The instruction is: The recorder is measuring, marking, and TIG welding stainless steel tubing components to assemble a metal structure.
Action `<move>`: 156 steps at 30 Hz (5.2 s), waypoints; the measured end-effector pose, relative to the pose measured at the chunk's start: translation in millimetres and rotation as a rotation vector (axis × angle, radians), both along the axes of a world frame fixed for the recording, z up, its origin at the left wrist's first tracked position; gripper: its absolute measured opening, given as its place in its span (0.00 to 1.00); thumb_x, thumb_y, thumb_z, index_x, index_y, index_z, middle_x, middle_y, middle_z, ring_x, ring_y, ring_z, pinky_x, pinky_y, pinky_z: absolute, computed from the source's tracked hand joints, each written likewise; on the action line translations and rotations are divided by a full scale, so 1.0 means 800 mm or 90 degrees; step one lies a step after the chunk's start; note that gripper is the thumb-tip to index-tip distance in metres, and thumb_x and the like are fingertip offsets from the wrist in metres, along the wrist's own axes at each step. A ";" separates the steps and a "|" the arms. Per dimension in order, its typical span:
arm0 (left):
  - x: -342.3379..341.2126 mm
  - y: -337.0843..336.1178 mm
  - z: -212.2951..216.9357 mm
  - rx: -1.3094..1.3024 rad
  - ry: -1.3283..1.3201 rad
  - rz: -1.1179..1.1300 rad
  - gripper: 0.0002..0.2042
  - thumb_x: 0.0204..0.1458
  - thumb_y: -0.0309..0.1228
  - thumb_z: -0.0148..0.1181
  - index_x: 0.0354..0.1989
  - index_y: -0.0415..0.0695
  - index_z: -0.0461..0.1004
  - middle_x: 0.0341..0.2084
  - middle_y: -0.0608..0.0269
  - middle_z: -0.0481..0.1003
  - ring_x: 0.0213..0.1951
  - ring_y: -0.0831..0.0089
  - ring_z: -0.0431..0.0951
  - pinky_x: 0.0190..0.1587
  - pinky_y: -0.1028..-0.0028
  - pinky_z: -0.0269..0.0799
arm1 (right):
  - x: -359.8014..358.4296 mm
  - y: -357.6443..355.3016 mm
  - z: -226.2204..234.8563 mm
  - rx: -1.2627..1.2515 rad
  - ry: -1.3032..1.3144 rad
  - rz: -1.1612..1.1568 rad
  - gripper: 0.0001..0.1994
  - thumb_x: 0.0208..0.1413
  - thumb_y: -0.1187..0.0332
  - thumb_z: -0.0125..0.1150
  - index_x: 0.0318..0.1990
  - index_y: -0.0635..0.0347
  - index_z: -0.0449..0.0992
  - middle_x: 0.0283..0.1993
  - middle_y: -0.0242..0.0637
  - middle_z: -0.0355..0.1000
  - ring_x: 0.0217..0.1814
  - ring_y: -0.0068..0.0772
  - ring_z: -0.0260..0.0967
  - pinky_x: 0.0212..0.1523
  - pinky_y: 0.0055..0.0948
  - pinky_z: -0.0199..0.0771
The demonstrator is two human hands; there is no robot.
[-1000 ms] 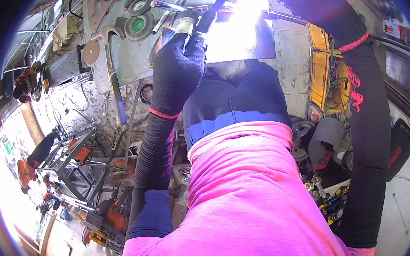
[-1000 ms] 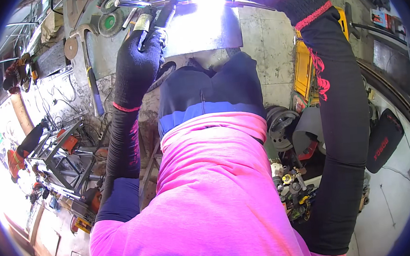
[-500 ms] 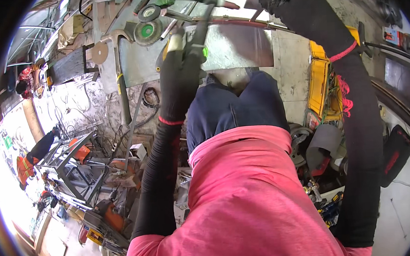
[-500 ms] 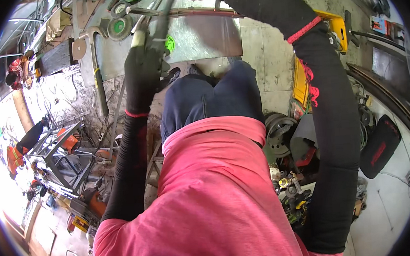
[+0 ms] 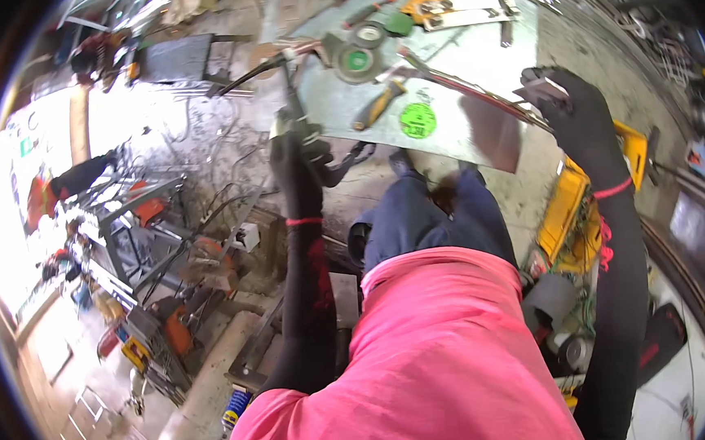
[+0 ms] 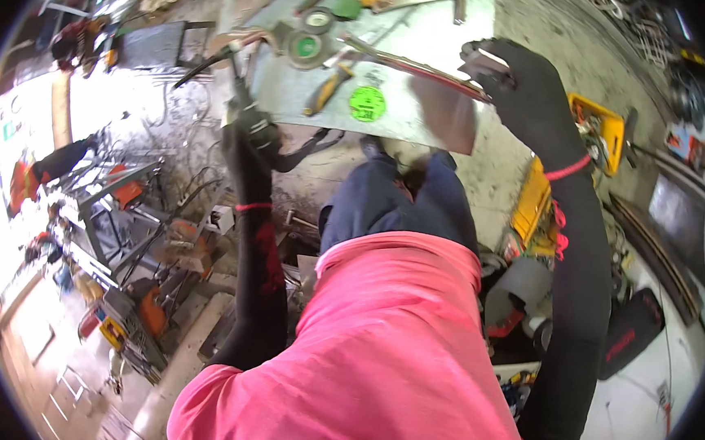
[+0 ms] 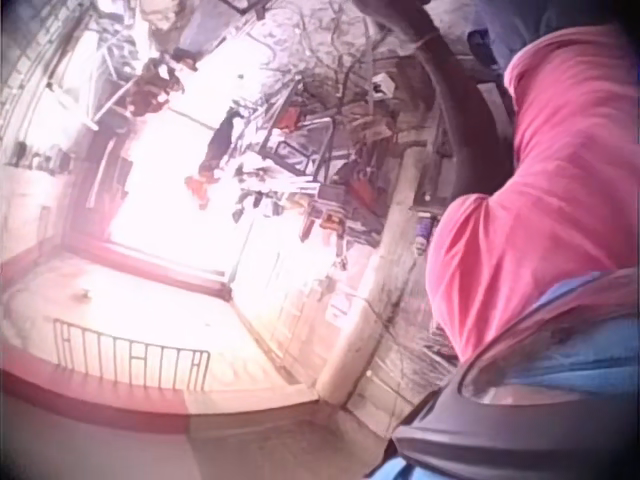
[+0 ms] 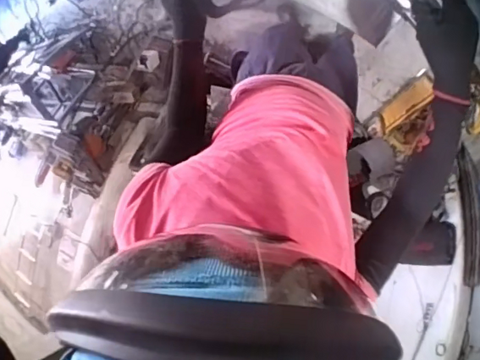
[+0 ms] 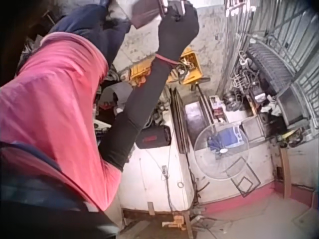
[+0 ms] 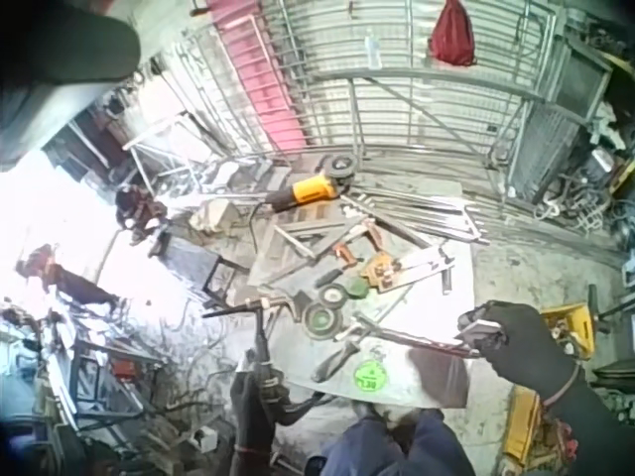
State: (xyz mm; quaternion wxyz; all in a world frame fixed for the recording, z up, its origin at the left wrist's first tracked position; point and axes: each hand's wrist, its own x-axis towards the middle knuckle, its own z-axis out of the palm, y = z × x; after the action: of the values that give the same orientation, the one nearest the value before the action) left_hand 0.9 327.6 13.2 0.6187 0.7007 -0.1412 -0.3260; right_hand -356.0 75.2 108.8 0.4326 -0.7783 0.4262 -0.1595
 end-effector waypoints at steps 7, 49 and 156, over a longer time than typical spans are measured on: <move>0.014 -0.064 -0.001 0.036 0.087 0.003 0.17 0.73 0.42 0.55 0.52 0.37 0.74 0.38 0.52 0.84 0.27 0.70 0.83 0.26 0.71 0.80 | 0.010 0.010 0.030 0.013 0.016 0.058 0.16 0.64 0.78 0.63 0.58 0.63 0.83 0.51 0.40 0.85 0.46 0.26 0.82 0.47 0.28 0.80; -0.085 -0.047 0.000 0.249 -0.674 0.177 0.24 0.65 0.41 0.61 0.63 0.37 0.76 0.48 0.37 0.80 0.52 0.38 0.79 0.54 0.50 0.73 | 0.045 -0.007 0.060 0.005 -0.006 0.433 0.31 0.48 0.59 0.87 0.58 0.55 0.79 0.39 0.33 0.80 0.36 0.23 0.75 0.41 0.31 0.80; -0.399 -0.020 -0.049 0.065 0.318 -0.136 0.23 0.67 0.47 0.64 0.56 0.36 0.79 0.41 0.52 0.84 0.33 0.70 0.84 0.35 0.69 0.82 | 0.063 -0.018 0.048 -0.119 0.038 0.560 0.29 0.69 0.37 0.62 0.58 0.54 0.79 0.38 0.36 0.76 0.38 0.25 0.70 0.44 0.33 0.73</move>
State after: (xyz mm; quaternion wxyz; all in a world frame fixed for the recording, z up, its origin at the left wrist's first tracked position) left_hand -318.2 311.6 -26.1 0.5606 0.6098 -0.0406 -0.5587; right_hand -305.3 60.8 147.5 0.3749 -0.9253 0.0510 0.0241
